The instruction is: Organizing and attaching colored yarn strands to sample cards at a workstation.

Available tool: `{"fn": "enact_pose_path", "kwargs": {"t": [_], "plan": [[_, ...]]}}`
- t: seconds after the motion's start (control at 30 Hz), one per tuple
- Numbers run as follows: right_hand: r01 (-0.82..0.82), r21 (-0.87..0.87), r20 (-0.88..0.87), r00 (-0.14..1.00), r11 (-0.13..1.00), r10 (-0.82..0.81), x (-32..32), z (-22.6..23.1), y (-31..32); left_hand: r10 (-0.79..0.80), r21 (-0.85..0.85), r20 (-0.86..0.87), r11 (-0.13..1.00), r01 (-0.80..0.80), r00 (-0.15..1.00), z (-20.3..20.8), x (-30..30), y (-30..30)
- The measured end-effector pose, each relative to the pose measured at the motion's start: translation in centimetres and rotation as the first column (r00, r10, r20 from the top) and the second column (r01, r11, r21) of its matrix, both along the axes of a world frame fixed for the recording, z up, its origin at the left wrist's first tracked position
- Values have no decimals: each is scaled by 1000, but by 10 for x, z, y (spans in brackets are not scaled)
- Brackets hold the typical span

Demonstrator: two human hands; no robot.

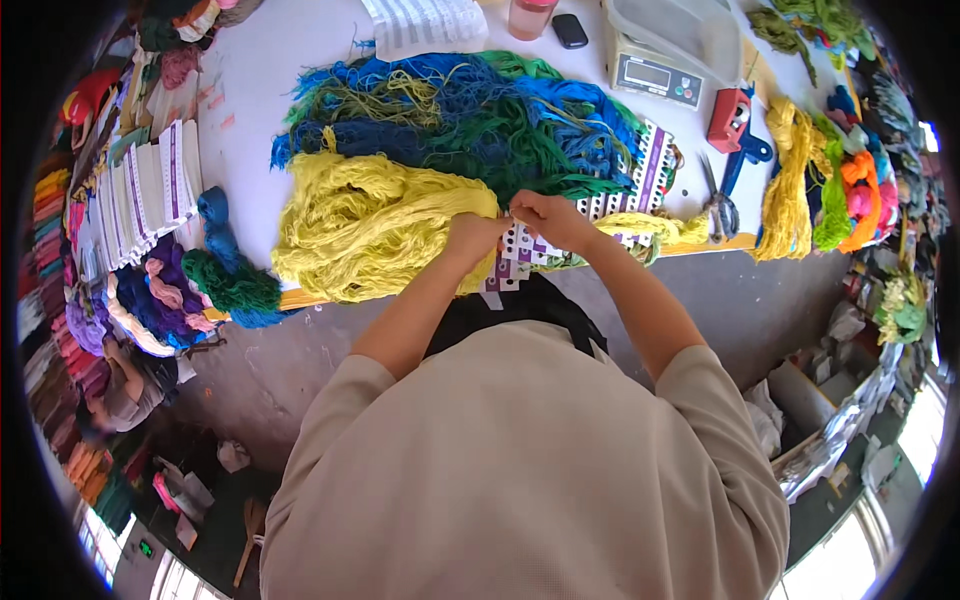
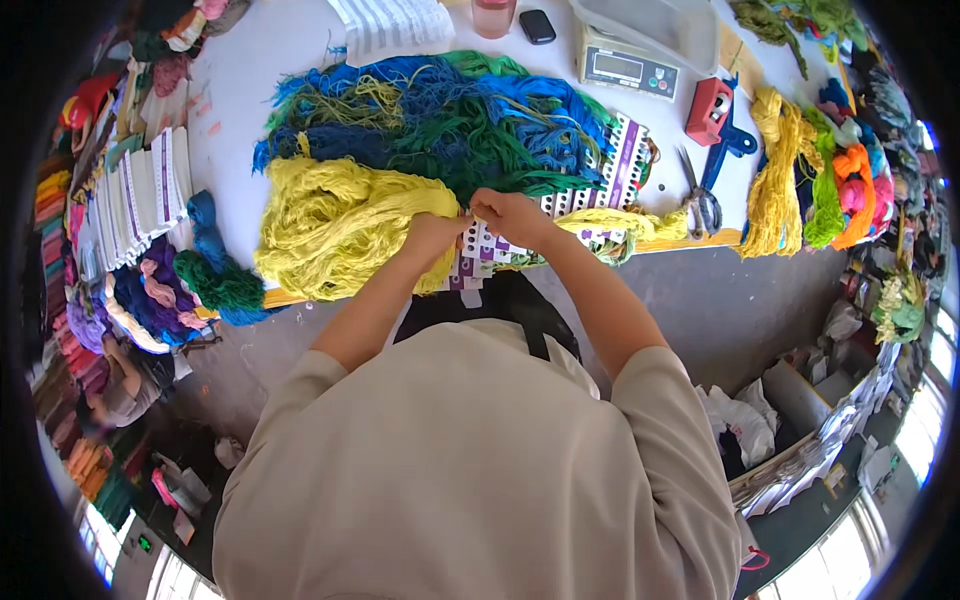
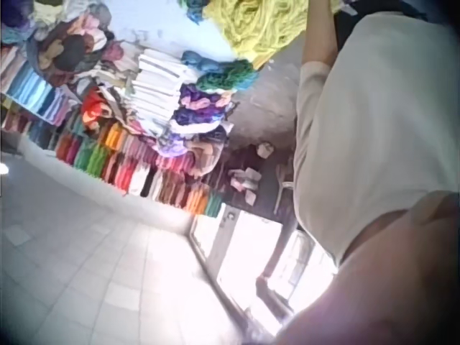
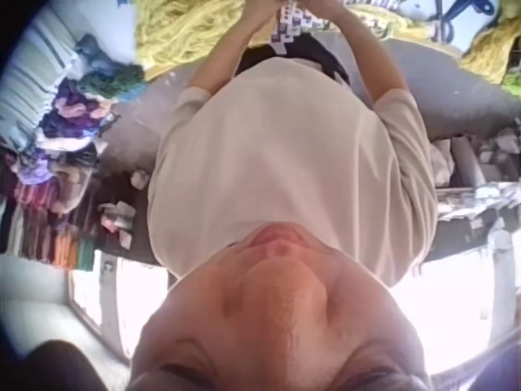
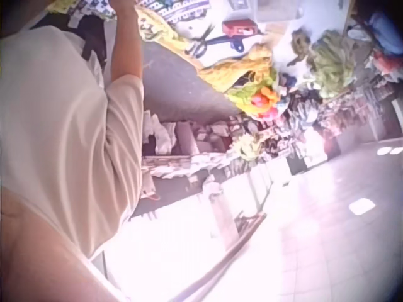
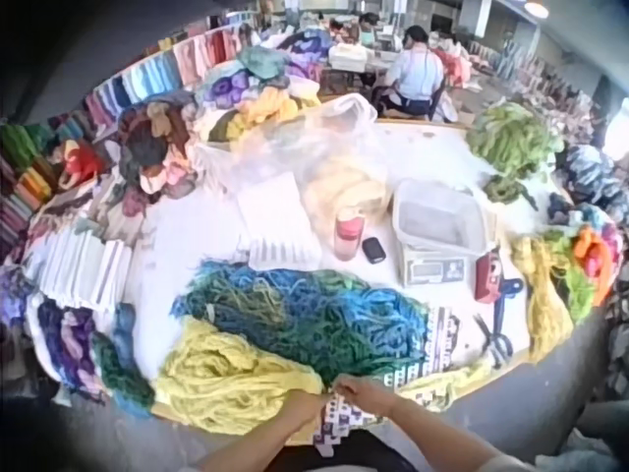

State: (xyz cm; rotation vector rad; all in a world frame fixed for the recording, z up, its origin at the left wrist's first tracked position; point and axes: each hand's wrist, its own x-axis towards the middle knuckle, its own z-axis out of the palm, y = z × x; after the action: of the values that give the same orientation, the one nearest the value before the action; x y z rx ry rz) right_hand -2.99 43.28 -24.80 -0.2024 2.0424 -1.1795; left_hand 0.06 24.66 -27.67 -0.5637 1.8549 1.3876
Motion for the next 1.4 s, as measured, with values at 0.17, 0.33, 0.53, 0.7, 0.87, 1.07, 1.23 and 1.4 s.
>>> {"fn": "enact_pose_path", "kwargs": {"t": [0.17, 0.33, 0.53, 0.7, 0.87, 1.07, 1.23, 1.4], "plan": [[28, -99, 114, 993, 995, -17, -5, -3, 11, 394, 286, 314, 828, -482, 864, 9, 2, 4], [22, -55, 125, 992, 998, -15, -8, -8, 10, 387, 289, 270, 841, -458, 882, 5, 4, 6], [106, 6, -93, 990, 994, -105, 7, -25, 0, 408, 240, 118, 873, -425, 905, 8, 7, 15], [252, -90, 11, 968, 964, -252, 14, -26, 2, 461, 204, 79, 860, -467, 884, 15, 5, 20], [240, -152, 122, 967, 959, -223, 6, -18, 8, 401, 317, 305, 812, -489, 864, 7, 7, 4], [168, -95, 59, 985, 981, -163, 3, -13, 5, 406, 287, 266, 832, -474, 874, 7, 6, 9], [97, -87, -11, 995, 992, -98, 4, -12, 8, 179, 75, -128, 983, -170, 976, 4, 6, -45], [108, -103, 84, 991, 989, -100, 2, -11, 11, 340, 402, 131, 841, -363, 931, 25, 4, -66]]}}
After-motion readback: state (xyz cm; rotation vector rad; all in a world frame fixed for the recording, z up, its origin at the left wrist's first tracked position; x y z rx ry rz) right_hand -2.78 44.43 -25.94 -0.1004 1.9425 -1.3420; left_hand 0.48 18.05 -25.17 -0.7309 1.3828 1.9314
